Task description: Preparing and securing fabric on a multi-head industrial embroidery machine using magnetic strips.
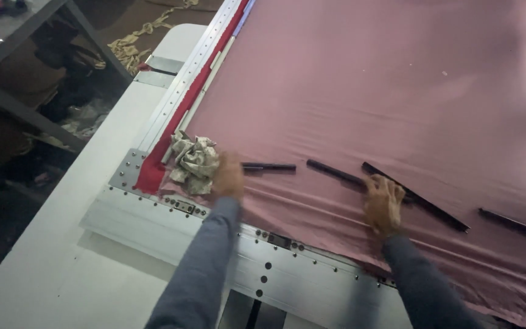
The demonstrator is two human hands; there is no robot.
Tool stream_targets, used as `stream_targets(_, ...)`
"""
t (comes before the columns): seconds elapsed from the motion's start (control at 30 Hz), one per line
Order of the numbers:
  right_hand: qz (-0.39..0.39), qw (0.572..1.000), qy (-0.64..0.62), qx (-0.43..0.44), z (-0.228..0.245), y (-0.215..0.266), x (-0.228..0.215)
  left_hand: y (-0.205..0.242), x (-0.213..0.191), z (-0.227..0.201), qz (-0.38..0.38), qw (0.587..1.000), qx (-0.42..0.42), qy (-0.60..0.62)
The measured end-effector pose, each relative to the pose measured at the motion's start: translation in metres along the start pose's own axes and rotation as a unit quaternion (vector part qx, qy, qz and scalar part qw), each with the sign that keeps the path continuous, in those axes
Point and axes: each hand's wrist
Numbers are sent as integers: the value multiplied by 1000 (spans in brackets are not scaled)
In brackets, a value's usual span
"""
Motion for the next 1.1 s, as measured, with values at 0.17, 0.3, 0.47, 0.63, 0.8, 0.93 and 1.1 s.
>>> stream_targets(0.17,-5,991,50,-126,61,-9,12,-57,-130,133,400,912,11,93)
stream_targets(0.3,-12,977,-156,-144,122,-6,-7,-25,13,65,315,922,6,227)
stream_targets(0.47,110,864,-487,-58,172,-10,-70,-43,-114,19,317,884,195,283)
stream_targets(0.63,113,711,-689,-76,153,-41,-158,-61,-284,17,370,711,352,484)
stream_targets(0.8,210,878,-425,-63,70,-60,-251,-57,-320,-27,397,644,415,505)
stream_targets(0.93,283,936,-187,-93,-13,-41,-253,-30,-368,-50,361,661,543,372)
stream_targets(1.1,281,916,-285,-32,-8,21,-361,-2,-419,-99,331,642,643,256)
Point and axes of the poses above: each hand's wrist, its own y-axis away from the middle knuckle, its own x-axis out of the palm, z = x × y, and after that the axes turned 14 degrees about -y, right-handed
